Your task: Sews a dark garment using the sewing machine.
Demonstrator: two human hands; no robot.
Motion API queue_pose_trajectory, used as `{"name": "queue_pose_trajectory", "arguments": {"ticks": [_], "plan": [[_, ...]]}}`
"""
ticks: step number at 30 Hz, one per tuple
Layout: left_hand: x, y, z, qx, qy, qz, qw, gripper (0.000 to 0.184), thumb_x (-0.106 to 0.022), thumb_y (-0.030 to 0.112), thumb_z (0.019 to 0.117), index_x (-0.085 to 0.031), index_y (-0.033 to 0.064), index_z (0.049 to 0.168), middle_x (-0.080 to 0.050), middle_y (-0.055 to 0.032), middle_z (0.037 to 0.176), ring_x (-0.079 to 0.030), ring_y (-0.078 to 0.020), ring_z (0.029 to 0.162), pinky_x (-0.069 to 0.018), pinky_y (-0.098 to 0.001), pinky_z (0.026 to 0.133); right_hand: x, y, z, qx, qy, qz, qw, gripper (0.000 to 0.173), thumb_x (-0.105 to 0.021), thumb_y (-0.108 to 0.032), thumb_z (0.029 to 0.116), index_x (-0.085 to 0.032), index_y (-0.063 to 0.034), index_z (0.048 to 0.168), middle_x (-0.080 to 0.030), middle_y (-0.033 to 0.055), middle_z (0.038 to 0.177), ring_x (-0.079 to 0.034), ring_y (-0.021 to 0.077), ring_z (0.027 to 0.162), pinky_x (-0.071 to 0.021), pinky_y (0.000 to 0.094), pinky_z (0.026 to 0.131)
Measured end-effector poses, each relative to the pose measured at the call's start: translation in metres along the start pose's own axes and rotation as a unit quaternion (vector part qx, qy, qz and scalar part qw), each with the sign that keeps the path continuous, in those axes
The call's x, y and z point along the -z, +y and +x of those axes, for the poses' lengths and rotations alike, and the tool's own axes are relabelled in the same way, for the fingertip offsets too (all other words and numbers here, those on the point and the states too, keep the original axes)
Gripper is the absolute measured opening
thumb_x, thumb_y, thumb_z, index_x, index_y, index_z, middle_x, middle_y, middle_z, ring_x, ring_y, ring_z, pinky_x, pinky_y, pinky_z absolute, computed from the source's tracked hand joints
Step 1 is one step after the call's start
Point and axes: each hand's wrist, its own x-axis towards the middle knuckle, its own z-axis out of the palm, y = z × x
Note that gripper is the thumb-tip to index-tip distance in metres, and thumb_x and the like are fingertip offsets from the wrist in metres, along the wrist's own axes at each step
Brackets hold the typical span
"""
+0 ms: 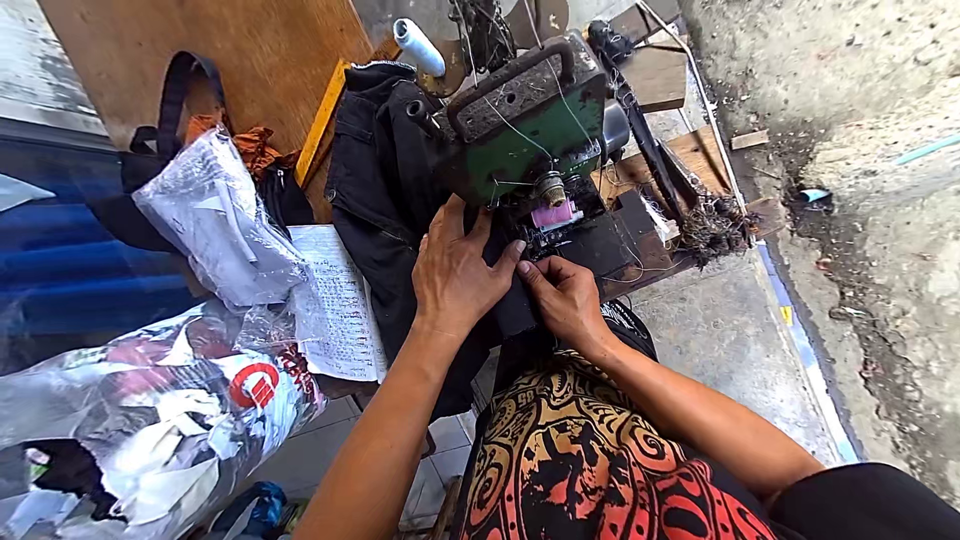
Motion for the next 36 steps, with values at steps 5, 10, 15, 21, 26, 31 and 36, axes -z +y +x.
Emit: {"name": "queue_pose_trajectory", "arguments": {"ticks": [5, 10, 15, 21, 26, 31, 36], "plan": [[0.004, -0.004, 0.008, 0.007, -0.012, 0.012, 1.000, 0.070, -0.049, 0.069, 0.0946, -0.070, 0.0143, 0.133, -0.045, -0.0154, 0.158, -0.043, -0.0335, 0.146, -0.0440, -0.0537, 0.110, 0.002, -0.003, 0.006, -0.015, -0.019, -0.003, 1.000, 0.032, -0.071, -0.033, 0.0979, -0.064, -0.0095, 0.078, -0.056, -0.0019, 0.059, -0.052, 0.0066, 0.050, -0.0434, 0.0263, 0.049], [0.010, -0.006, 0.017, 0.008, -0.021, 0.023, 0.999, 0.069, -0.051, 0.069, 0.0944, -0.072, 0.0111, 0.125, -0.048, -0.0169, 0.155, -0.045, -0.0343, 0.144, -0.0447, -0.0569, 0.107, 0.004, -0.004, 0.011, -0.013, -0.037, 0.002, 0.999, 0.030, -0.071, -0.034, 0.0973, -0.066, -0.0098, 0.081, -0.057, -0.0017, 0.060, -0.054, 0.0070, 0.052, -0.0451, 0.0274, 0.051], [0.017, -0.009, 0.022, 0.012, -0.074, 0.032, 0.997, 0.088, -0.054, 0.083, 0.0804, -0.069, 0.0137, 0.132, -0.044, -0.0198, 0.156, -0.043, -0.0373, 0.145, -0.0452, -0.0595, 0.103, 0.006, -0.006, 0.009, -0.019, -0.041, -0.018, 0.999, 0.031, -0.072, -0.036, 0.0970, -0.066, -0.0109, 0.080, -0.057, -0.0021, 0.059, -0.052, 0.0073, 0.050, -0.0430, 0.0278, 0.048], [0.024, -0.009, 0.029, 0.032, -0.098, 0.053, 0.993, 0.091, -0.057, 0.087, 0.0747, -0.071, 0.0144, 0.128, -0.046, -0.0187, 0.155, -0.047, -0.0365, 0.140, -0.0474, -0.0593, 0.097, 0.008, -0.008, 0.012, 0.008, -0.033, -0.058, 0.998, 0.030, -0.071, -0.037, 0.0972, -0.067, -0.0117, 0.081, -0.058, -0.0031, 0.062, -0.054, 0.0067, 0.053, -0.0443, 0.0287, 0.051], [0.024, -0.012, 0.035, 0.020, -0.087, 0.058, 0.994, 0.088, -0.053, 0.089, 0.0758, -0.068, 0.0234, 0.132, -0.048, -0.0158, 0.154, -0.046, -0.0372, 0.142, -0.0468, -0.0630, 0.096, 0.008, -0.010, 0.008, 0.022, -0.027, -0.069, 0.997, 0.029, -0.069, -0.036, 0.0987, -0.068, -0.0115, 0.082, -0.059, -0.0031, 0.063, -0.055, 0.0060, 0.055, -0.0452, 0.0277, 0.052], [0.027, -0.014, 0.041, 0.020, -0.097, 0.061, 0.993, 0.089, -0.056, 0.089, 0.0733, -0.065, 0.0261, 0.135, -0.049, -0.0155, 0.152, -0.044, -0.0379, 0.143, -0.0466, -0.0641, 0.093, 0.008, -0.010, 0.011, 0.059, -0.009, -0.113, 0.992, 0.033, -0.065, -0.038, 0.1007, -0.070, -0.0120, 0.081, -0.060, -0.0026, 0.062, -0.056, 0.0079, 0.055, -0.0453, 0.0306, 0.052], [0.033, -0.021, 0.050, 0.028, -0.164, 0.021, 0.986, 0.094, -0.069, 0.084, 0.0641, -0.059, 0.0303, 0.140, -0.037, -0.0162, 0.159, -0.032, -0.0401, 0.148, -0.0443, -0.0684, 0.095, 0.008, -0.008, 0.015, 0.127, 0.013, -0.174, 0.977, 0.039, -0.063, -0.038, 0.1015, -0.069, -0.0084, 0.077, -0.061, 0.0027, 0.064, -0.061, 0.0156, 0.059, -0.0497, 0.0382, 0.054]]}}
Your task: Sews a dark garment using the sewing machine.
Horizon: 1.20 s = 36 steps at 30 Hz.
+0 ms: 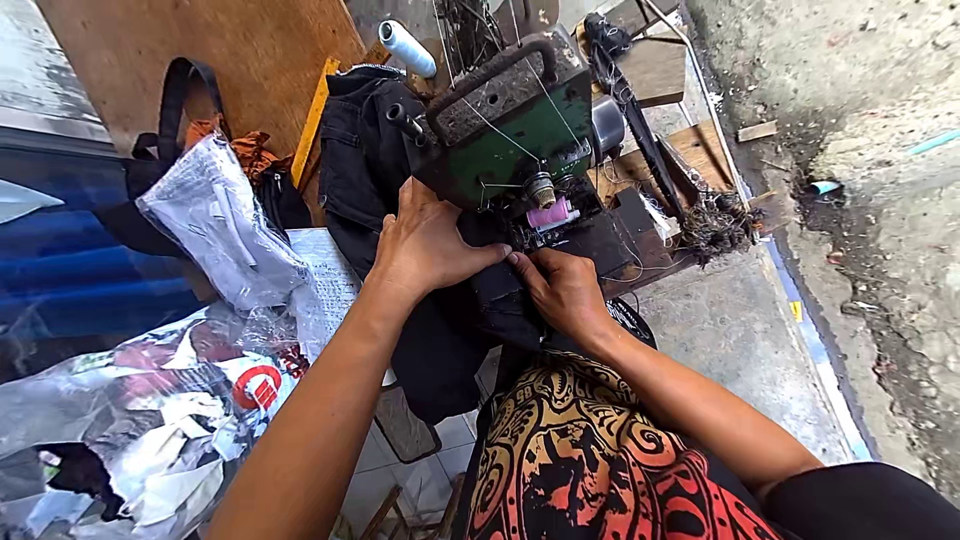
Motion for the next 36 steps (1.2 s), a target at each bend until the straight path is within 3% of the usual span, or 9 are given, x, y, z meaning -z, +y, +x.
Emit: {"name": "queue_pose_trajectory", "arguments": {"ticks": [13, 17, 19, 22, 24, 28, 31, 34, 36], "plan": [[0.010, -0.015, 0.013, -0.031, 0.022, -0.016, 0.999, 0.096, -0.069, 0.086, 0.0641, -0.060, 0.0262, 0.139, -0.041, -0.0186, 0.156, -0.036, -0.0416, 0.145, -0.0443, -0.0673, 0.096, 0.001, 0.005, 0.013, 0.001, -0.006, -0.011, 1.000, 0.048, -0.059, -0.047, 0.1022, -0.064, -0.0100, 0.072, -0.056, 0.0024, 0.058, -0.057, 0.0175, 0.053, -0.0449, 0.0407, 0.049], [0.019, -0.035, 0.018, -0.149, 0.223, -0.137, 0.954, 0.026, -0.072, 0.032, 0.0874, -0.077, 0.0085, 0.095, -0.070, -0.0158, 0.108, -0.067, -0.0315, 0.102, -0.0508, -0.0550, 0.087, 0.020, 0.024, 0.007, 0.052, 0.051, -0.017, 0.997, 0.040, -0.058, -0.039, 0.1042, -0.070, -0.0073, 0.083, -0.062, 0.0036, 0.067, -0.060, 0.0155, 0.058, -0.0508, 0.0383, 0.055], [0.015, -0.031, 0.025, -0.209, 0.308, -0.142, 0.917, 0.017, -0.071, 0.017, 0.0877, -0.075, 0.0010, 0.091, -0.072, -0.0177, 0.095, -0.067, -0.0326, 0.095, -0.0499, -0.0493, 0.085, 0.052, 0.044, 0.002, 0.067, 0.113, -0.084, 0.988, 0.034, -0.058, -0.031, 0.1048, -0.073, -0.0024, 0.096, -0.070, 0.0108, 0.083, -0.067, 0.0213, 0.072, -0.0571, 0.0429, 0.066], [0.002, -0.035, 0.038, -0.243, 0.261, -0.121, 0.926, 0.027, -0.073, 0.025, 0.0869, -0.075, 0.0030, 0.101, -0.073, -0.0183, 0.104, -0.066, -0.0357, 0.107, -0.0484, -0.0553, 0.092, 0.117, 0.088, -0.001, -0.018, 0.118, -0.225, 0.967, 0.033, -0.051, -0.020, 0.1052, -0.066, 0.0020, 0.124, -0.067, 0.0263, 0.116, -0.065, 0.0437, 0.109, -0.0514, 0.0613, 0.094], [-0.003, -0.038, 0.044, -0.261, 0.232, -0.095, 0.932, 0.031, -0.073, 0.030, 0.0870, -0.074, 0.0057, 0.106, -0.073, -0.0176, 0.110, -0.065, -0.0373, 0.112, -0.0459, -0.0613, 0.092, 0.149, 0.115, -0.001, -0.108, 0.071, -0.270, 0.954, 0.035, -0.054, -0.011, 0.1012, -0.061, 0.0033, 0.132, -0.060, 0.0333, 0.128, -0.055, 0.0540, 0.122, -0.0429, 0.0701, 0.100], [-0.002, -0.041, 0.043, -0.297, 0.248, -0.048, 0.921, 0.023, -0.070, 0.029, 0.0898, -0.075, 0.0079, 0.098, -0.072, -0.0157, 0.102, -0.067, -0.0374, 0.102, -0.0479, -0.0584, 0.081, 0.167, 0.134, 0.005, -0.149, 0.019, -0.300, 0.942, 0.035, -0.067, -0.004, 0.0934, -0.064, 0.0036, 0.127, -0.058, 0.0348, 0.127, -0.054, 0.0548, 0.122, -0.0438, 0.0712, 0.098], [-0.011, -0.045, 0.039, -0.318, 0.295, -0.098, 0.896, 0.019, -0.075, 0.023, 0.0872, -0.078, 0.0067, 0.097, -0.073, -0.0156, 0.106, -0.069, -0.0355, 0.103, -0.0548, -0.0524, 0.084, 0.172, 0.128, 0.016, -0.176, -0.018, -0.343, 0.922, 0.044, -0.073, -0.009, 0.0903, -0.058, 0.0071, 0.128, -0.056, 0.0387, 0.127, -0.051, 0.0596, 0.124, -0.0429, 0.0744, 0.096], [-0.024, -0.046, 0.037, -0.310, 0.323, -0.119, 0.886, 0.021, -0.076, 0.028, 0.0897, -0.077, 0.0075, 0.091, -0.072, -0.0125, 0.099, -0.070, -0.0318, 0.100, -0.0573, -0.0469, 0.083, 0.184, 0.136, 0.023, -0.155, -0.094, -0.337, 0.924, 0.038, -0.068, -0.014, 0.0951, -0.060, 0.0066, 0.126, -0.064, 0.0345, 0.118, -0.061, 0.0536, 0.114, -0.0450, 0.0725, 0.095], [-0.029, -0.045, 0.034, -0.299, 0.315, -0.104, 0.895, 0.025, -0.071, 0.036, 0.0942, -0.077, 0.0118, 0.093, -0.072, -0.0084, 0.094, -0.069, -0.0301, 0.094, -0.0562, -0.0467, 0.075, 0.183, 0.135, 0.010, -0.140, -0.097, -0.260, 0.951, 0.040, -0.061, -0.015, 0.0976, -0.056, 0.0084, 0.130, -0.065, 0.0296, 0.113, -0.065, 0.0418, 0.105, -0.0505, 0.0620, 0.093]]}}
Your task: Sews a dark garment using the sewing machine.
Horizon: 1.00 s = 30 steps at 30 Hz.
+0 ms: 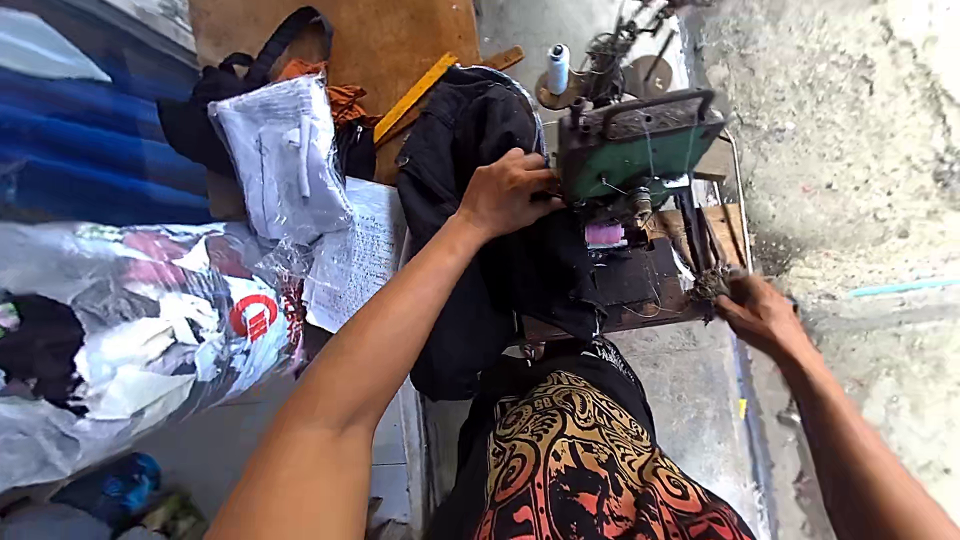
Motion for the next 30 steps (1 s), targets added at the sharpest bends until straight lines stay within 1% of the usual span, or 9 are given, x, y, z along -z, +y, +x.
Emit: {"name": "queue_pose_trajectory", "arguments": {"ticks": [2, 4, 6, 7, 9, 13, 16, 24, 30], "plan": [[-0.001, 0.002, -0.005, 0.022, 0.001, -0.014, 1.000, 0.031, -0.062, 0.032, 0.0997, -0.073, 0.0075, 0.084, -0.069, -0.0099, 0.084, -0.067, -0.0328, 0.088, -0.0533, -0.0479, 0.069, -0.012, -0.020, -0.032, 0.024, 0.016, 0.111, 0.993, 0.040, -0.060, -0.010, 0.0966, -0.052, 0.0115, 0.129, -0.065, 0.0214, 0.104, -0.066, 0.0241, 0.090, -0.0559, 0.0451, 0.083], [0.001, 0.000, -0.012, 0.081, 0.039, -0.066, 0.994, 0.039, -0.056, 0.027, 0.1025, -0.066, 0.0023, 0.075, -0.067, -0.0126, 0.077, -0.067, -0.0335, 0.086, -0.0517, -0.0484, 0.072, -0.029, -0.046, -0.075, 0.111, 0.046, 0.189, 0.975, 0.047, -0.064, -0.012, 0.0888, -0.049, 0.0107, 0.127, -0.067, 0.0117, 0.104, -0.068, 0.0095, 0.090, -0.0593, 0.0316, 0.082], [0.005, -0.004, -0.018, 0.141, 0.073, -0.141, 0.977, 0.042, -0.056, 0.027, 0.1029, -0.064, 0.0002, 0.072, -0.065, -0.0130, 0.075, -0.065, -0.0299, 0.083, -0.0494, -0.0465, 0.077, -0.045, -0.074, -0.108, 0.215, 0.058, 0.248, 0.943, 0.047, -0.073, -0.023, 0.0848, -0.056, -0.0001, 0.122, -0.071, -0.0010, 0.103, -0.069, 0.0018, 0.091, -0.0602, 0.0243, 0.082], [0.007, -0.005, -0.022, 0.156, 0.085, -0.184, 0.967, 0.041, -0.057, 0.028, 0.1027, -0.065, 0.0004, 0.073, -0.063, -0.0113, 0.073, -0.063, -0.0260, 0.080, -0.0481, -0.0438, 0.077, -0.050, -0.091, -0.120, 0.249, 0.041, 0.281, 0.926, 0.041, -0.077, -0.028, 0.0850, -0.060, -0.0117, 0.119, -0.073, -0.0087, 0.101, -0.069, -0.0004, 0.090, -0.0604, 0.0222, 0.081], [0.009, -0.003, -0.029, 0.167, 0.097, -0.253, 0.948, 0.038, -0.059, 0.027, 0.1021, -0.065, 0.0024, 0.074, -0.058, -0.0054, 0.071, -0.057, -0.0154, 0.073, -0.0460, -0.0350, 0.072, -0.053, -0.127, -0.133, 0.284, -0.012, 0.334, 0.899, 0.030, -0.075, -0.029, 0.0888, -0.066, -0.0227, 0.117, -0.074, -0.0147, 0.100, -0.069, -0.0021, 0.088, -0.0597, 0.0192, 0.079], [0.013, 0.000, -0.033, 0.166, 0.106, -0.303, 0.933, 0.035, -0.061, 0.025, 0.1012, -0.064, 0.0040, 0.073, -0.055, -0.0009, 0.069, -0.053, -0.0071, 0.068, -0.0432, -0.0257, 0.067, -0.057, -0.184, -0.119, 0.229, -0.026, 0.400, 0.887, 0.018, -0.068, -0.031, 0.0922, -0.071, -0.0166, 0.102, -0.072, -0.0124, 0.086, -0.067, -0.0014, 0.076, -0.0578, 0.0195, 0.068], [0.014, 0.002, -0.031, 0.166, 0.094, -0.297, 0.936, 0.036, -0.061, 0.026, 0.1010, -0.062, 0.0057, 0.071, -0.052, -0.0006, 0.068, -0.051, -0.0096, 0.070, -0.0409, -0.0285, 0.068, -0.063, -0.200, -0.103, 0.173, -0.024, 0.447, 0.877, 0.012, -0.061, -0.016, 0.0922, -0.070, -0.0108, 0.098, -0.072, -0.0072, 0.083, -0.068, 0.0019, 0.075, -0.0589, 0.0229, 0.069], [0.013, -0.004, -0.032, 0.130, 0.085, -0.280, 0.947, 0.040, -0.060, 0.026, 0.1011, -0.057, 0.0052, 0.066, -0.051, -0.0028, 0.065, -0.053, -0.0148, 0.071, -0.0403, -0.0330, 0.070, -0.084, -0.201, -0.102, 0.174, 0.009, 0.501, 0.847, 0.016, -0.065, -0.024, 0.0924, -0.072, -0.0116, 0.101, -0.074, -0.0068, 0.088, -0.069, 0.0020, 0.080, -0.0589, 0.0229, 0.074], [0.021, -0.003, -0.034, 0.129, 0.108, -0.311, 0.936, 0.038, -0.060, 0.021, 0.1006, -0.056, 0.0063, 0.066, -0.049, -0.0001, 0.065, -0.049, -0.0097, 0.068, -0.0380, -0.0270, 0.067, -0.094, -0.206, -0.092, 0.211, 0.019, 0.468, 0.858, 0.013, -0.061, -0.009, 0.0915, -0.067, -0.0067, 0.103, -0.072, -0.0067, 0.086, -0.068, 0.0015, 0.078, -0.0589, 0.0227, 0.072]]}}
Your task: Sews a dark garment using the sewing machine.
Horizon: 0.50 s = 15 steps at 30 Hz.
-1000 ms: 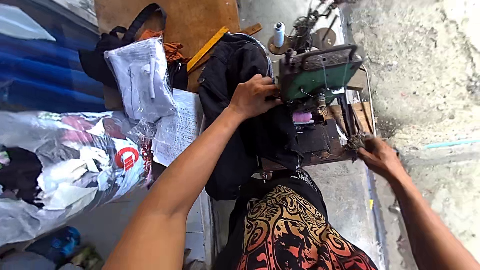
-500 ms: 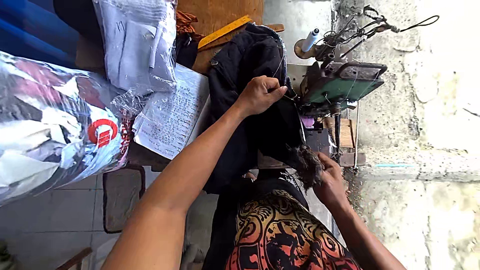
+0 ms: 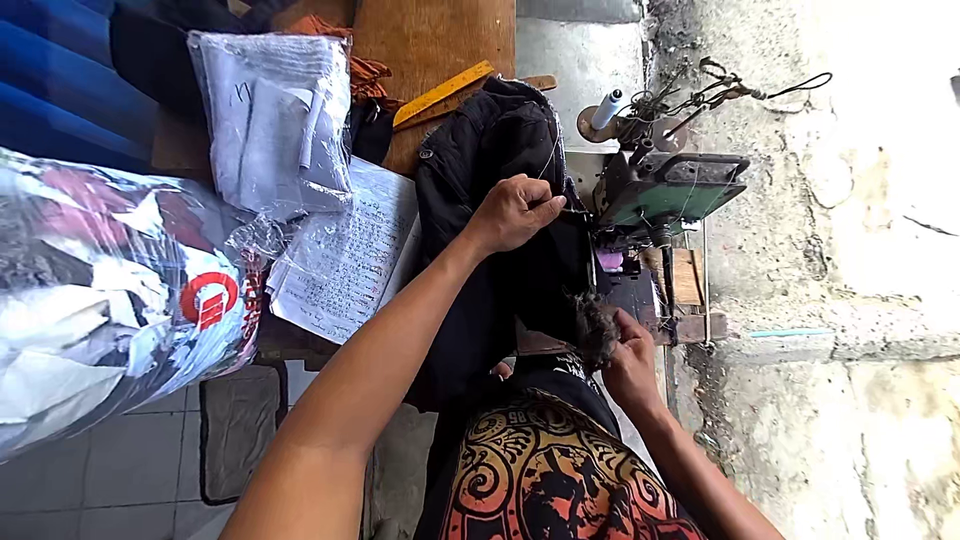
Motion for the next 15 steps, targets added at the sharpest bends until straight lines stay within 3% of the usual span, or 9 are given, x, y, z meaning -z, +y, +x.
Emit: {"name": "queue_pose_trajectory", "arguments": {"ticks": [2, 4, 5, 7, 9, 11, 15], "plan": [[0.011, 0.005, 0.005, 0.001, 0.056, -0.062, 0.996, 0.035, -0.060, 0.017, 0.1006, -0.055, 0.0081, 0.068, -0.050, 0.0047, 0.065, -0.048, -0.0011, 0.061, -0.0397, -0.0187, 0.059, 0.005, 0.001, -0.006, 0.055, -0.046, -0.089, 0.993, 0.020, -0.067, -0.014, 0.0902, -0.066, -0.0033, 0.107, -0.073, -0.0059, 0.089, -0.069, 0.0000, 0.079, -0.0600, 0.0215, 0.072], [0.030, 0.016, 0.018, 0.023, 0.112, -0.117, 0.986, 0.029, -0.057, 0.016, 0.1016, -0.057, 0.0071, 0.073, -0.055, 0.0055, 0.069, -0.054, -0.0014, 0.064, -0.0504, -0.0241, 0.066, 0.009, -0.006, -0.012, 0.110, -0.068, -0.217, 0.968, 0.034, -0.071, -0.029, 0.0860, -0.066, -0.0022, 0.106, -0.072, -0.0041, 0.084, -0.067, -0.0015, 0.073, -0.0586, 0.0204, 0.064], [0.041, 0.022, 0.027, 0.047, 0.130, -0.136, 0.981, 0.028, -0.055, 0.017, 0.1030, -0.057, 0.0079, 0.077, -0.055, 0.0052, 0.071, -0.057, -0.0041, 0.067, -0.0553, -0.0305, 0.073, 0.011, -0.013, -0.011, 0.143, -0.061, -0.309, 0.938, 0.044, -0.070, -0.041, 0.0848, -0.068, -0.0020, 0.104, -0.071, -0.0017, 0.078, -0.065, 0.0014, 0.067, -0.0560, 0.0238, 0.059], [0.062, 0.035, 0.052, 0.076, 0.155, -0.152, 0.973, 0.027, -0.054, 0.020, 0.1047, -0.055, 0.0123, 0.078, -0.054, 0.0071, 0.070, -0.059, -0.0057, 0.066, -0.0589, -0.0349, 0.077, 0.011, -0.037, 0.002, 0.210, -0.033, -0.465, 0.859, 0.055, -0.064, -0.054, 0.0840, -0.072, -0.0023, 0.101, -0.070, 0.0066, 0.071, -0.067, 0.0175, 0.059, -0.0534, 0.0405, 0.050], [0.078, 0.046, 0.075, 0.055, 0.153, -0.129, 0.978, 0.030, -0.055, 0.019, 0.1050, -0.052, 0.0154, 0.076, -0.052, 0.0088, 0.066, -0.057, -0.0044, 0.061, -0.0587, -0.0315, 0.072, 0.004, -0.067, 0.024, 0.261, -0.003, -0.555, 0.790, 0.051, -0.063, -0.050, 0.0823, -0.074, -0.0029, 0.096, -0.069, 0.0106, 0.068, -0.067, 0.0276, 0.056, -0.0504, 0.0470, 0.047], [0.087, 0.056, 0.092, 0.030, 0.131, -0.106, 0.985, 0.032, -0.055, 0.019, 0.1052, -0.051, 0.0169, 0.074, -0.051, 0.0093, 0.063, -0.056, -0.0031, 0.058, -0.0561, -0.0262, 0.065, -0.004, -0.094, 0.048, 0.289, 0.007, -0.602, 0.744, 0.046, -0.063, -0.047, 0.0817, -0.074, -0.0033, 0.089, -0.067, 0.0118, 0.064, -0.066, 0.0315, 0.055, -0.0483, 0.0487, 0.046], [0.086, 0.069, 0.106, 0.018, 0.098, -0.080, 0.992, 0.035, -0.057, 0.018, 0.1047, -0.050, 0.0158, 0.070, -0.046, 0.0083, 0.059, -0.050, -0.0034, 0.053, -0.0486, -0.0232, 0.058, -0.016, -0.130, 0.088, 0.299, -0.035, -0.645, 0.703, 0.040, -0.066, -0.044, 0.0804, -0.067, -0.0039, 0.076, -0.058, 0.0106, 0.056, -0.063, 0.0323, 0.054, -0.0442, 0.0474, 0.045]]}}
